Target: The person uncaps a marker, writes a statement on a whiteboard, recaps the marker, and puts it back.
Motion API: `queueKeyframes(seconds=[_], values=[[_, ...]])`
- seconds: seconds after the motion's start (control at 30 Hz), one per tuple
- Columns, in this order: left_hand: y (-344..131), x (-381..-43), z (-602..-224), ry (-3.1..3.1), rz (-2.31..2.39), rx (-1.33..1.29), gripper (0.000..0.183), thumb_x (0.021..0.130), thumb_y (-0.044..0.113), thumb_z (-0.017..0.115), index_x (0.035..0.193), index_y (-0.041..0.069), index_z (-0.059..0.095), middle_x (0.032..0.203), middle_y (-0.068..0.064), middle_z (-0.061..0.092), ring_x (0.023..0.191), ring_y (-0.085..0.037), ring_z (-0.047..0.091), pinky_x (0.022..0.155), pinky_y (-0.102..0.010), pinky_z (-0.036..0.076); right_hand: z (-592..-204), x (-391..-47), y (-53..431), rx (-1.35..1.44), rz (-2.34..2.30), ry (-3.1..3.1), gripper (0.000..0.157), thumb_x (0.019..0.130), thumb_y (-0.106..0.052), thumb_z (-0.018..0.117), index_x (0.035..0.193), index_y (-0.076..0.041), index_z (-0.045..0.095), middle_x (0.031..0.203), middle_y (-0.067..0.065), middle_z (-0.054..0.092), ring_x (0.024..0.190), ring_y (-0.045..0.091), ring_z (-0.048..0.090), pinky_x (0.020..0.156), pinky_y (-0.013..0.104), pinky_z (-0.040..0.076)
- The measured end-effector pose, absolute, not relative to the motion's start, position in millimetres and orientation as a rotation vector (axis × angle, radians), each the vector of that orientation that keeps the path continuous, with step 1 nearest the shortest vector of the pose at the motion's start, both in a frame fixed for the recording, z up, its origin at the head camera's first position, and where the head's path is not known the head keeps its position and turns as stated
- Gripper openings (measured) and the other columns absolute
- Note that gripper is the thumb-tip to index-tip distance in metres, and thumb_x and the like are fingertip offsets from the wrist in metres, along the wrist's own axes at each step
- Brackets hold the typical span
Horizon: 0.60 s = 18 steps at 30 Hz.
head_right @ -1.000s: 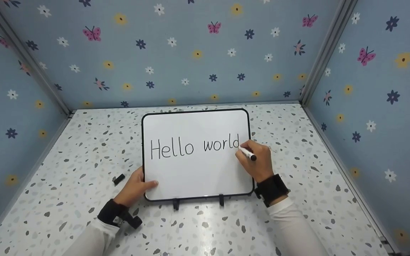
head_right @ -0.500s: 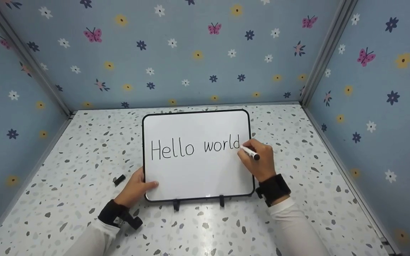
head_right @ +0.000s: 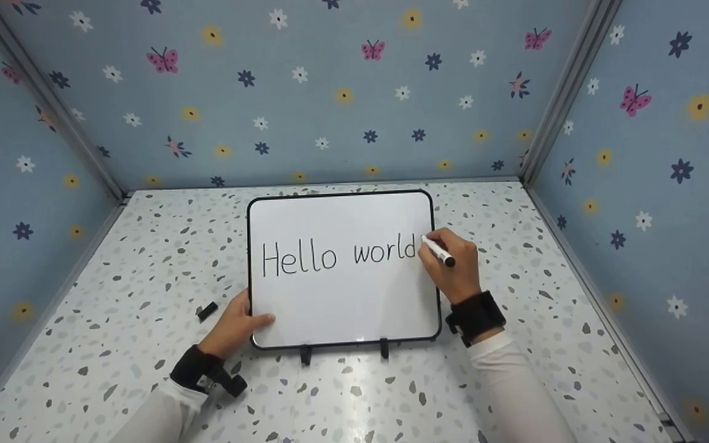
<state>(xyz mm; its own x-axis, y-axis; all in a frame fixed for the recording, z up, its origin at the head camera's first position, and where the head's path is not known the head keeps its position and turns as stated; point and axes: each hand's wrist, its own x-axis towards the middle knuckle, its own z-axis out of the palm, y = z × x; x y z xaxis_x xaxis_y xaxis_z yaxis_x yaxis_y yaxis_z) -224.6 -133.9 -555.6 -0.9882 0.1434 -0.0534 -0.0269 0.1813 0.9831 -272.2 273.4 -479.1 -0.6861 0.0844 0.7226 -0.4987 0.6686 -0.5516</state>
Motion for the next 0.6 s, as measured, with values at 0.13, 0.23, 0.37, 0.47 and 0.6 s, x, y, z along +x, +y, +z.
queueKeyframes(seconds=[0.13,0.23,0.37,0.47,0.6], values=[[-134.2,-224.6,-556.4,2.305,1.924,0.127,0.067,0.087,-0.005,0.067,0.151,-0.008,0.049,0.141,-0.027,0.066,0.129,-0.04,0.066,0.119,-0.057,0.05,-478.3,-274.1,273.9,0.32,0.988,-2.132,0.01,0.08,0.003,0.075,0.089,0.005,0.078,0.071,0.016,0.076,0.061,-0.004,0.057,0.06,0.006,0.042],[-134.6,-224.7,-557.4,2.312,1.911,0.141,0.066,0.087,-0.004,0.067,0.151,-0.008,0.049,0.14,-0.027,0.067,0.127,-0.039,0.067,0.116,-0.056,0.052,-478.5,-275.1,273.5,0.311,0.989,-2.138,0.01,0.081,0.003,0.074,0.09,0.006,0.078,0.072,0.016,0.076,0.062,-0.005,0.057,0.06,0.006,0.042],[-134.4,-224.7,-557.7,2.326,1.89,0.134,0.065,0.088,-0.003,0.067,0.15,-0.009,0.049,0.138,-0.028,0.067,0.125,-0.038,0.068,0.113,-0.055,0.055,-478.6,-276.1,272.3,0.302,0.976,-2.147,0.01,0.081,0.004,0.073,0.09,0.006,0.078,0.073,0.017,0.076,0.063,-0.001,0.058,0.061,0.006,0.041],[-134.1,-224.5,-557.1,2.331,1.885,0.119,0.065,0.087,-0.003,0.068,0.15,-0.008,0.05,0.138,-0.027,0.068,0.125,-0.038,0.068,0.114,-0.056,0.055,-478.8,-276.6,271.8,0.304,0.971,-2.146,0.01,0.081,0.004,0.073,0.089,0.005,0.079,0.073,0.016,0.076,0.062,0.003,0.058,0.061,0.006,0.041],[-134.2,-224.4,-555.5,2.328,1.897,0.102,0.064,0.087,-0.004,0.069,0.149,-0.006,0.052,0.138,-0.025,0.069,0.125,-0.037,0.069,0.115,-0.056,0.054,-478.0,-277.6,271.9,0.31,0.973,-2.147,0.01,0.081,0.004,0.073,0.088,0.005,0.079,0.072,0.016,0.076,0.061,0.003,0.057,0.059,0.006,0.041]])
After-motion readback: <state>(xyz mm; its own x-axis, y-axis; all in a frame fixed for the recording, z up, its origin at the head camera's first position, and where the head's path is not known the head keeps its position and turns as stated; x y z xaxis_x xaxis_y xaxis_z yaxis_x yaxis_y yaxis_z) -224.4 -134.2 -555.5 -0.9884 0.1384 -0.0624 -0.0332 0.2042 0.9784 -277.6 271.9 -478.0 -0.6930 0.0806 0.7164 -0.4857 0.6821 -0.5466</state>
